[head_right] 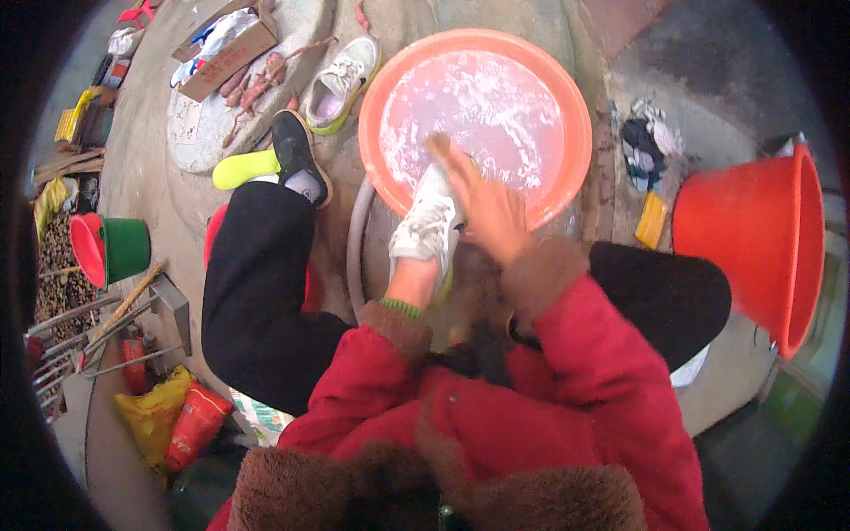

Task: The person sits on the ground and washes a white and green sneaker using a brush and soapy water in a pink basin. They scrub the shoe repeatedly, dipping the brush into the water and cleaning different parts of the shoe.

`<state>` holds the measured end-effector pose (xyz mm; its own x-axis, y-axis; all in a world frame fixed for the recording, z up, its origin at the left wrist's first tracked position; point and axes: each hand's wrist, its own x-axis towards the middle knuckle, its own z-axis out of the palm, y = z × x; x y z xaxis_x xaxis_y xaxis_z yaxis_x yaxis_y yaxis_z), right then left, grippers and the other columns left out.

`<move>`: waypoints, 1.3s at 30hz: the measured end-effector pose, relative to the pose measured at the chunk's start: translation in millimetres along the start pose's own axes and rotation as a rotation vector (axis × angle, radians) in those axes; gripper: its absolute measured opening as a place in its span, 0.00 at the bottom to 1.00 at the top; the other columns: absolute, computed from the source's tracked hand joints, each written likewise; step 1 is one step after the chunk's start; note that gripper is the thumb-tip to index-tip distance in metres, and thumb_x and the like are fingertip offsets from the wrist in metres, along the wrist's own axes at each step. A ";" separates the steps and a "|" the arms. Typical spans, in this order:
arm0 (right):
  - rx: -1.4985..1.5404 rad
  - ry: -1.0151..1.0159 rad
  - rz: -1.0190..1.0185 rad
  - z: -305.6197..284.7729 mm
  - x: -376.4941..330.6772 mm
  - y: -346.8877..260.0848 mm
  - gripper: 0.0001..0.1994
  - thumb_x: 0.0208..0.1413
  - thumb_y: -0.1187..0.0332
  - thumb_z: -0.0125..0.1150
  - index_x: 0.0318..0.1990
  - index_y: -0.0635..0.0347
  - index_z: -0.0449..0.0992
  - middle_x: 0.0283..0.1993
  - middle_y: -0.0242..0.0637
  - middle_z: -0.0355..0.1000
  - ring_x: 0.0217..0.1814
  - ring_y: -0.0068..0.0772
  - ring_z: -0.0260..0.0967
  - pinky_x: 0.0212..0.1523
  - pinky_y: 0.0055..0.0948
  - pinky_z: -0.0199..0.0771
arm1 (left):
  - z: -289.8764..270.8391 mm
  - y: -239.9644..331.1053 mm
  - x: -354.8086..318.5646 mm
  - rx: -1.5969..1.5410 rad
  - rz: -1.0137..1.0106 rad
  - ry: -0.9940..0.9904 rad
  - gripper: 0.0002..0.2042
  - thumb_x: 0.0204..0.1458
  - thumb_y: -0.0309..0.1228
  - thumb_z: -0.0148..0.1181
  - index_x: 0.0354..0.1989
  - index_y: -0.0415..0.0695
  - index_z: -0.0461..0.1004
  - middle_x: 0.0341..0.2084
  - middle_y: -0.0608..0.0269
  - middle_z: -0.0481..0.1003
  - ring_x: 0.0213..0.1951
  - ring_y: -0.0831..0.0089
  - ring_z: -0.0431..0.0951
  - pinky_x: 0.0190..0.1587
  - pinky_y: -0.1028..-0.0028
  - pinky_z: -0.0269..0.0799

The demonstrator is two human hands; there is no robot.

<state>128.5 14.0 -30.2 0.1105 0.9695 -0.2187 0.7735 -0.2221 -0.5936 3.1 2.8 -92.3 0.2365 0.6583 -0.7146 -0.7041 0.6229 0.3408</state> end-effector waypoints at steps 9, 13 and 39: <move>-0.062 0.005 -0.033 12.8 -4.0 21.7 0.27 0.68 0.55 0.51 0.73 0.35 0.59 0.33 0.58 0.77 0.36 0.61 0.78 0.39 0.56 0.74 | -9.9 1.3 4.1 0.016 0.056 -0.057 0.14 0.69 0.33 0.45 0.56 0.42 0.71 0.45 0.62 0.75 0.44 0.72 0.77 0.46 0.71 0.77; 0.369 0.308 -0.211 9.0 39.7 65.1 0.30 0.69 0.50 0.52 0.73 0.50 0.58 0.50 0.45 0.78 0.35 0.45 0.79 0.33 0.49 0.75 | -11.5 -1.1 0.9 0.037 0.042 -0.091 0.15 0.69 0.35 0.44 0.56 0.41 0.71 0.44 0.61 0.76 0.43 0.71 0.77 0.45 0.71 0.77; 1.632 -0.617 0.391 -10.2 -6.9 61.4 0.35 0.56 0.43 0.66 0.63 0.58 0.69 0.50 0.36 0.78 0.47 0.28 0.77 0.50 0.33 0.78 | 23.6 -8.6 -15.0 0.182 -0.006 -0.207 0.21 0.70 0.42 0.40 0.53 0.36 0.72 0.36 0.53 0.78 0.34 0.64 0.80 0.38 0.67 0.79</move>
<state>181.6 -5.3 -57.3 -0.4047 0.7505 -0.5225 -0.6199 -0.6452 -0.4467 21.4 -2.5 -70.1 0.3853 0.7150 -0.5833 -0.5746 0.6805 0.4546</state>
